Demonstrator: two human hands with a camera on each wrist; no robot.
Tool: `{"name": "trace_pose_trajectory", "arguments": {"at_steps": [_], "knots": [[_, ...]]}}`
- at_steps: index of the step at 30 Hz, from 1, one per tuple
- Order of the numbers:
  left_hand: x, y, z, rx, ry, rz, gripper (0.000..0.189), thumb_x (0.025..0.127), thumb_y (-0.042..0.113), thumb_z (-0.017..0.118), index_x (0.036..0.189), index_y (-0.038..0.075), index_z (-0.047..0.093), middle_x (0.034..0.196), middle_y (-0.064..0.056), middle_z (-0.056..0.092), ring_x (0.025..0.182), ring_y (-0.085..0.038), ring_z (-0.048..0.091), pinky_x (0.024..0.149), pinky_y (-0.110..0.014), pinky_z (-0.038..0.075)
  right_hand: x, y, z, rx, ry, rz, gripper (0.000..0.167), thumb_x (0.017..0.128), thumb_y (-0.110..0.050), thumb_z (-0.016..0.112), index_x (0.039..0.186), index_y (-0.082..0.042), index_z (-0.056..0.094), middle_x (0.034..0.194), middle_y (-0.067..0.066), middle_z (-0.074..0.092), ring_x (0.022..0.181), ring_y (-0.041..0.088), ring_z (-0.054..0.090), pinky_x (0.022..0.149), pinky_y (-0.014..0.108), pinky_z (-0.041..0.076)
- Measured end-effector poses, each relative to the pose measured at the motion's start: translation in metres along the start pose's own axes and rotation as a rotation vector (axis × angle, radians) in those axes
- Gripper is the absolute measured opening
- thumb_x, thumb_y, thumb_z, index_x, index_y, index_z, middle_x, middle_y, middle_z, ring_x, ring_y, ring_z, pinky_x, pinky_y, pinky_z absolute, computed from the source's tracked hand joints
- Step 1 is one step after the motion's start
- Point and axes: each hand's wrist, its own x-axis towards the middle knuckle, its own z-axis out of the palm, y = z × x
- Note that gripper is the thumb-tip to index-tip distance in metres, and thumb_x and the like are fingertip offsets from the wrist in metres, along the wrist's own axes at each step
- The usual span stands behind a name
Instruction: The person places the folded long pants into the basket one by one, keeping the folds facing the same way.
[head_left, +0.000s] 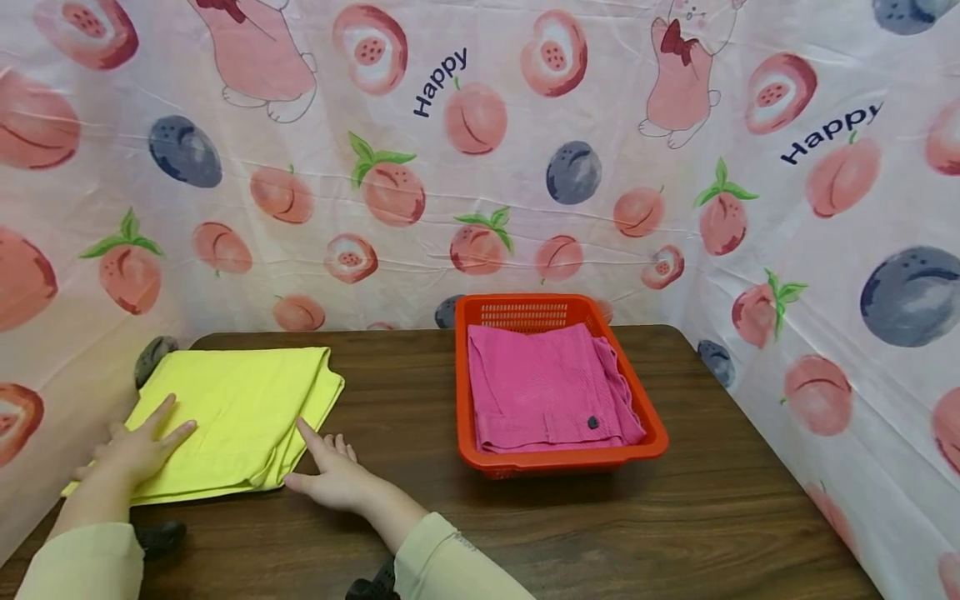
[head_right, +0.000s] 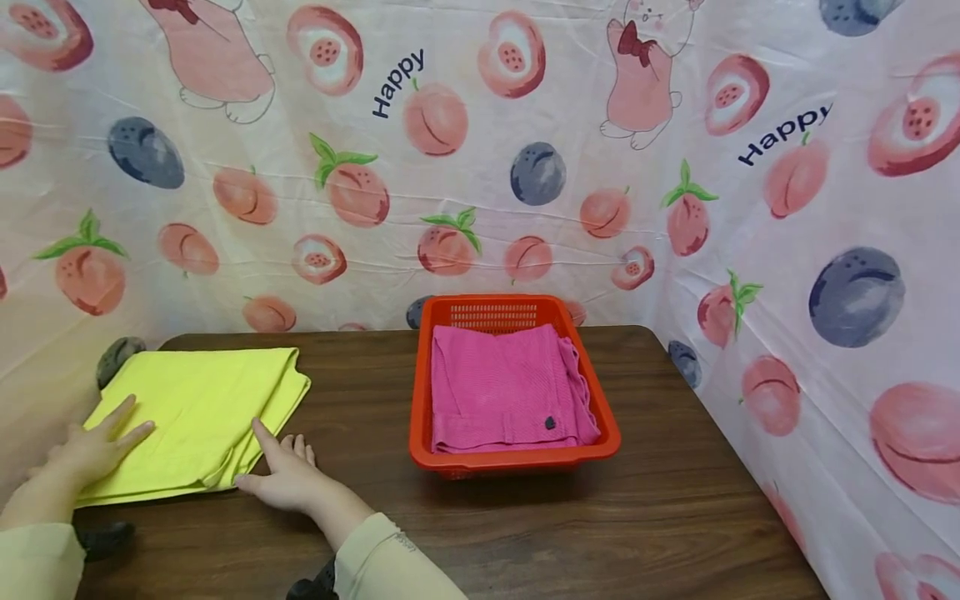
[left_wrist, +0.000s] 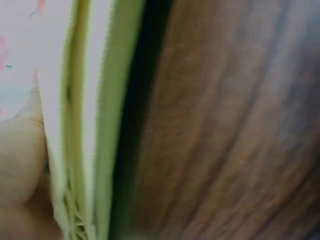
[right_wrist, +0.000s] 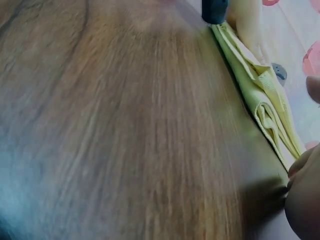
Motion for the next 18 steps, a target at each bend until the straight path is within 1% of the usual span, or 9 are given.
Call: {"name": "trace_pose_trajectory", "arguments": {"at_steps": [2, 5, 7, 9, 11, 14, 16, 17, 18], "knots": [[0.0026, -0.0016, 0.0005, 0.008, -0.009, -0.003, 0.094, 0.09, 0.072, 0.028, 0.147, 0.013, -0.017, 0.12, -0.059, -0.019, 0.103, -0.083, -0.006, 0.072, -0.087, 0.001, 0.0004, -0.0023, -0.0008, 0.074, 0.002, -0.011, 0.07, 0.096, -0.032, 0.056, 0.153, -0.038, 0.015, 0.157, 0.002, 0.018, 0.144, 0.029, 0.004, 0.113, 0.044, 0.008], [0.0048, -0.0035, 0.001, 0.011, -0.012, -0.013, 0.096, 0.089, 0.074, 0.029, 0.147, 0.014, -0.018, 0.119, -0.06, -0.02, 0.105, -0.082, -0.009, 0.072, -0.087, 0.0, 0.0012, -0.0043, -0.0012, 0.19, 0.002, -0.034, 0.07, 0.097, -0.027, 0.057, 0.154, -0.034, 0.017, 0.156, -0.007, 0.018, 0.143, 0.019, 0.011, 0.112, 0.039, 0.015], [0.0048, -0.004, 0.0008, 0.018, -0.014, -0.022, 0.097, 0.089, 0.075, 0.03, 0.147, 0.014, -0.019, 0.119, -0.06, -0.018, 0.105, -0.082, -0.008, 0.072, -0.087, 0.001, 0.0018, -0.0055, -0.001, 0.274, 0.001, -0.046, 0.069, 0.097, -0.023, 0.056, 0.154, -0.031, 0.017, 0.156, -0.009, 0.017, 0.141, 0.015, 0.014, 0.111, 0.035, 0.019], [0.0035, -0.0034, 0.0007, 0.027, -0.018, -0.031, 0.098, 0.088, 0.075, 0.03, 0.146, 0.013, -0.02, 0.119, -0.061, -0.013, 0.105, -0.082, -0.005, 0.073, -0.087, 0.002, 0.0026, -0.0064, -0.0008, 0.36, 0.001, -0.048, 0.068, 0.098, -0.02, 0.055, 0.154, -0.027, 0.017, 0.156, -0.009, 0.016, 0.14, 0.013, 0.017, 0.109, 0.032, 0.023], [0.0022, -0.0029, 0.0012, 0.036, -0.014, -0.038, 0.099, 0.088, 0.075, 0.03, 0.146, 0.013, -0.02, 0.119, -0.06, -0.008, 0.104, -0.081, -0.002, 0.074, -0.087, 0.003, 0.0038, -0.0078, -0.0006, 0.428, 0.002, -0.034, 0.068, 0.098, -0.019, 0.054, 0.155, -0.025, 0.017, 0.156, -0.006, 0.016, 0.14, 0.015, 0.017, 0.109, 0.032, 0.023], [0.0002, -0.0021, 0.0027, 0.039, -0.004, -0.04, 0.1, 0.088, 0.075, 0.032, 0.146, 0.014, -0.022, 0.122, -0.058, -0.003, 0.103, -0.081, 0.001, 0.075, -0.086, 0.005, 0.0061, -0.0079, -0.0004, 0.524, -0.016, -0.024, 0.066, 0.101, -0.023, 0.05, 0.155, -0.021, 0.014, 0.157, -0.001, 0.013, 0.14, 0.02, 0.018, 0.109, 0.034, 0.023], [-0.0012, -0.0016, 0.0031, 0.038, 0.0, -0.024, 0.1, 0.088, 0.074, 0.035, 0.145, 0.015, -0.023, 0.124, -0.058, -0.002, 0.103, -0.082, 0.0, 0.074, -0.087, 0.004, 0.0071, -0.0069, -0.0003, 0.567, -0.036, -0.026, 0.064, 0.102, -0.029, 0.045, 0.155, -0.018, 0.01, 0.158, 0.003, 0.011, 0.14, 0.025, 0.021, 0.11, 0.037, 0.021], [-0.0021, -0.0011, 0.0028, 0.041, 0.002, -0.013, 0.1, 0.088, 0.073, 0.036, 0.145, 0.015, -0.024, 0.124, -0.058, -0.002, 0.104, -0.082, 0.0, 0.074, -0.087, 0.005, 0.0074, -0.0062, -0.0004, 0.59, -0.047, -0.024, 0.064, 0.103, -0.032, 0.042, 0.155, -0.018, 0.008, 0.158, 0.004, 0.011, 0.14, 0.028, 0.023, 0.11, 0.039, 0.022], [-0.003, -0.0006, 0.0024, 0.054, 0.006, 0.013, 0.1, 0.089, 0.071, 0.036, 0.144, 0.014, -0.025, 0.125, -0.058, 0.0, 0.104, -0.082, 0.002, 0.075, -0.086, 0.007, 0.0075, -0.0056, -0.0006, 0.622, -0.058, -0.025, 0.064, 0.103, -0.034, 0.04, 0.155, -0.018, 0.006, 0.158, 0.006, 0.011, 0.139, 0.032, 0.025, 0.11, 0.042, 0.023]]}}
